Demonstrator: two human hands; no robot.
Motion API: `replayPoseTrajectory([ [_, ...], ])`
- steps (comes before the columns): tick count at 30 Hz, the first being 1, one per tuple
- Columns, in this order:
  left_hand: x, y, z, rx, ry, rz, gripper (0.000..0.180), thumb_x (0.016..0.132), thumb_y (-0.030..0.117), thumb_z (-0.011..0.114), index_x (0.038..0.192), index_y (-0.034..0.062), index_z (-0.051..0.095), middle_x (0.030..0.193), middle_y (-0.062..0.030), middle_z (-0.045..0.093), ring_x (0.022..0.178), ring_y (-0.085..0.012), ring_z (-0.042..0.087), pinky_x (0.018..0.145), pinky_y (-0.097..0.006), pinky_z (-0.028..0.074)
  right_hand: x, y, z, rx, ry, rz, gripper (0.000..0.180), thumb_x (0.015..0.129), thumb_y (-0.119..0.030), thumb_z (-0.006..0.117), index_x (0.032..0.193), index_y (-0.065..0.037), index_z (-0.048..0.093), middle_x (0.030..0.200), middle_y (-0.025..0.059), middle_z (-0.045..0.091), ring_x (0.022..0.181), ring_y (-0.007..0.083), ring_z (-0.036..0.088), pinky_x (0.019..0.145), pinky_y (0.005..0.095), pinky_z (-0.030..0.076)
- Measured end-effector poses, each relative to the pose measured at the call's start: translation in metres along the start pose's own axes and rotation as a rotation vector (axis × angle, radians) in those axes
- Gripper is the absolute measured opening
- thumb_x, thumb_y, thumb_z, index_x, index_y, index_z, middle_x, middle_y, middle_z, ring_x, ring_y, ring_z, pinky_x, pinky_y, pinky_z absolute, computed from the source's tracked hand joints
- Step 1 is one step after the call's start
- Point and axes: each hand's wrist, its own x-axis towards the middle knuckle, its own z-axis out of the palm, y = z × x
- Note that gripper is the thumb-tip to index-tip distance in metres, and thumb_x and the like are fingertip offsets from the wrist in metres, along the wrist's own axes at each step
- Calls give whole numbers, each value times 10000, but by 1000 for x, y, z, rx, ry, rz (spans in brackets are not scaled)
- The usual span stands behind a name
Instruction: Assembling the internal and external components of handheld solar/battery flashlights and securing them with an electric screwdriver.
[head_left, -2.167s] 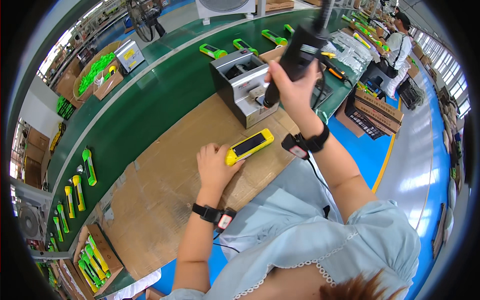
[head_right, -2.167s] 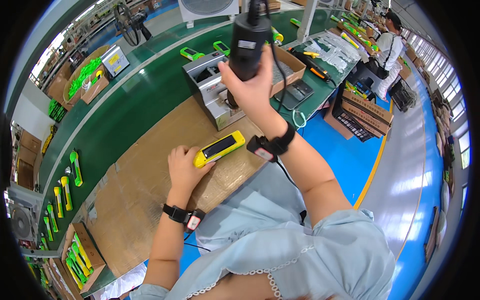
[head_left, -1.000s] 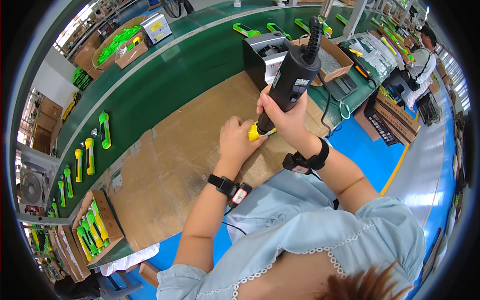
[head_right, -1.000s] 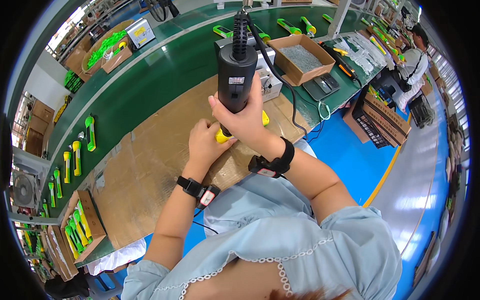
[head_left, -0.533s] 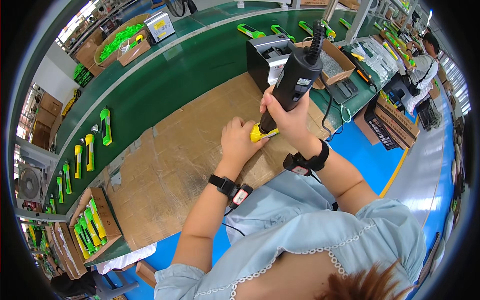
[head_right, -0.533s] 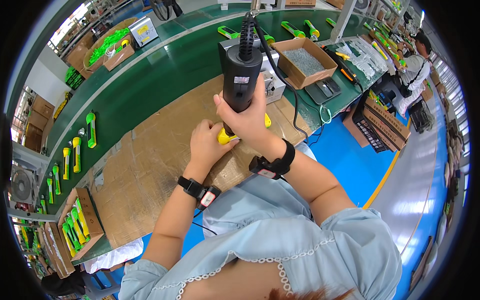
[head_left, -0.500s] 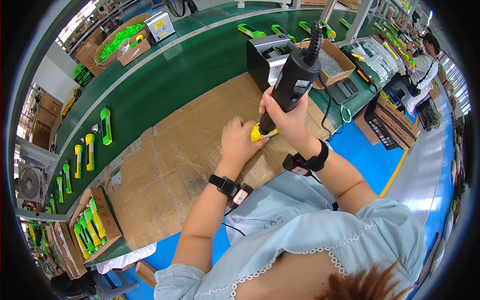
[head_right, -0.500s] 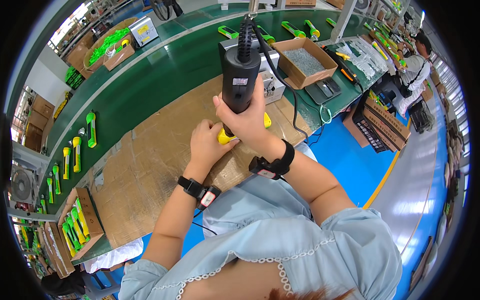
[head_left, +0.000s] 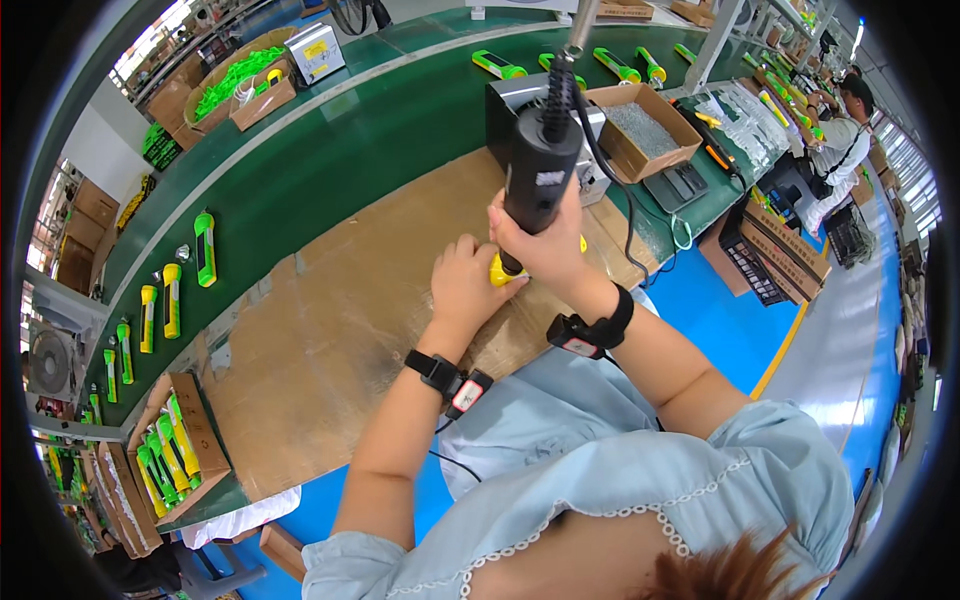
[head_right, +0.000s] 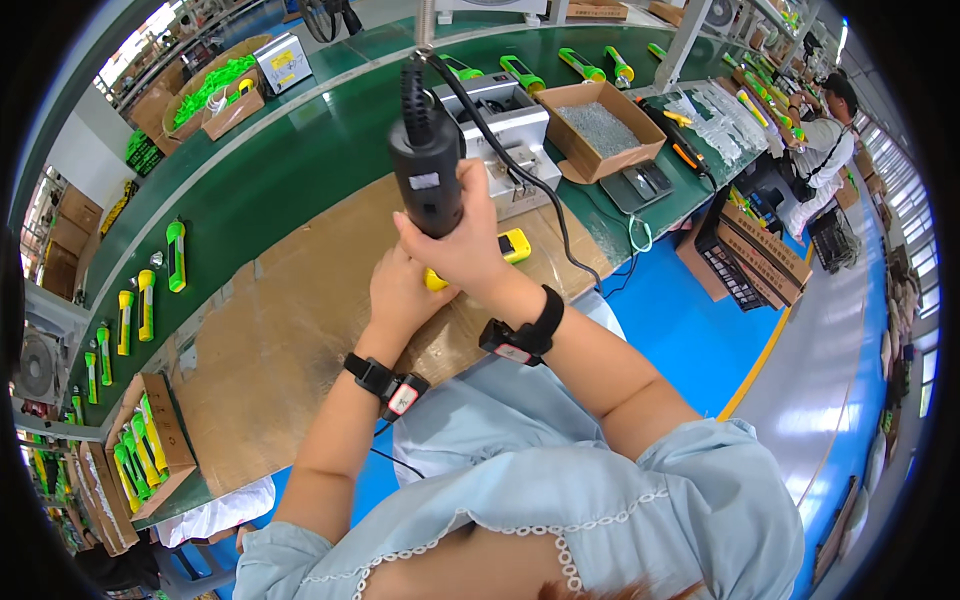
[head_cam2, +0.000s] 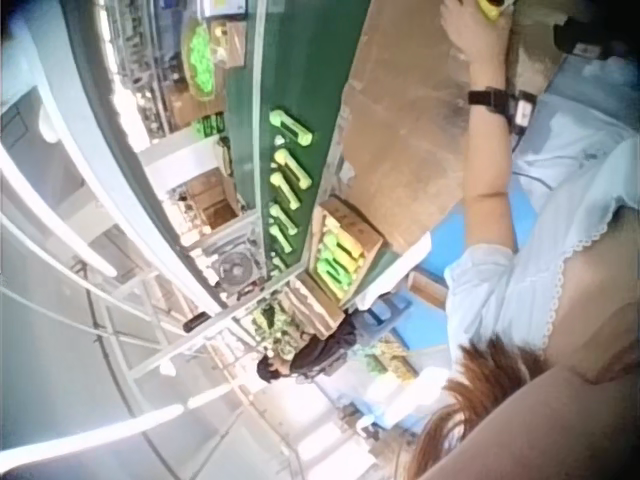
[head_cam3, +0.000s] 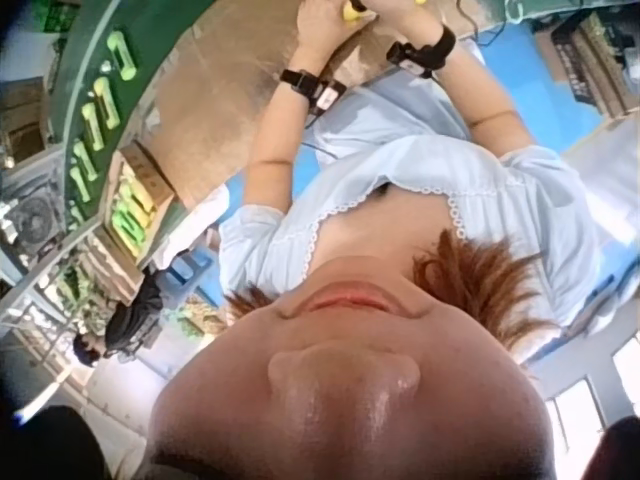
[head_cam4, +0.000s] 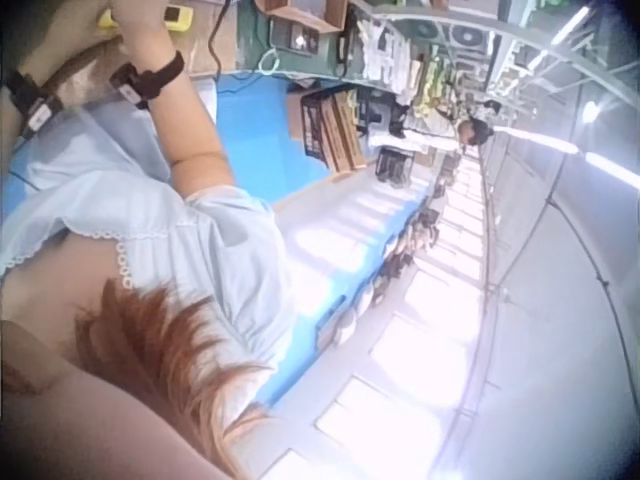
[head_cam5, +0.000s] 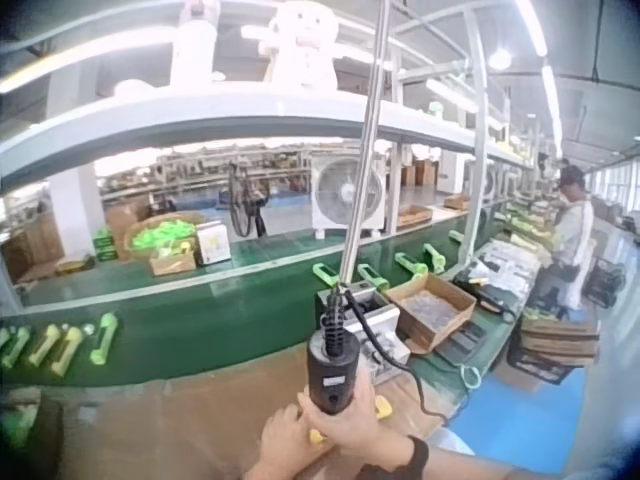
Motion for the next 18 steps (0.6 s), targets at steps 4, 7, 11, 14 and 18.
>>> replayPoseTrajectory([
  [4,0,-4,1,19,-4,5,431,600,403,801,863,97,649,835,-70,527,802,-268,552,680,-397,447,1,-2,5,-28,-5,-12,519,693,-73,759,1023,-30,360,811,57,541,722,98,542,652,275,467],
  [7,3,-5,0,56,-32,78,455,609,379,799,913,89,623,878,-89,532,855,-279,554,712,-401,446,0,-1,-2,24,18,-5,527,704,-74,756,1040,-37,352,816,56,546,712,90,548,641,266,464],
  [11,0,-5,-12,36,-146,123,432,636,296,769,957,80,579,914,-107,536,893,-302,548,741,-416,441,-10,-10,-14,157,8,-20,496,738,-13,721,1067,-50,351,797,35,556,710,71,564,624,231,463],
  [14,6,-2,-12,-21,-240,157,441,647,215,736,993,42,524,958,-145,542,917,-343,540,771,-428,447,-8,-13,-26,145,28,-29,492,754,8,709,1082,-58,348,769,22,566,669,83,578,589,229,474],
  [18,7,-3,-20,-21,-186,197,450,620,220,726,982,44,525,949,-158,542,906,-357,538,767,-433,441,1,-52,-33,245,58,-30,627,752,-17,740,1208,-67,313,827,61,586,653,119,607,553,249,509],
])
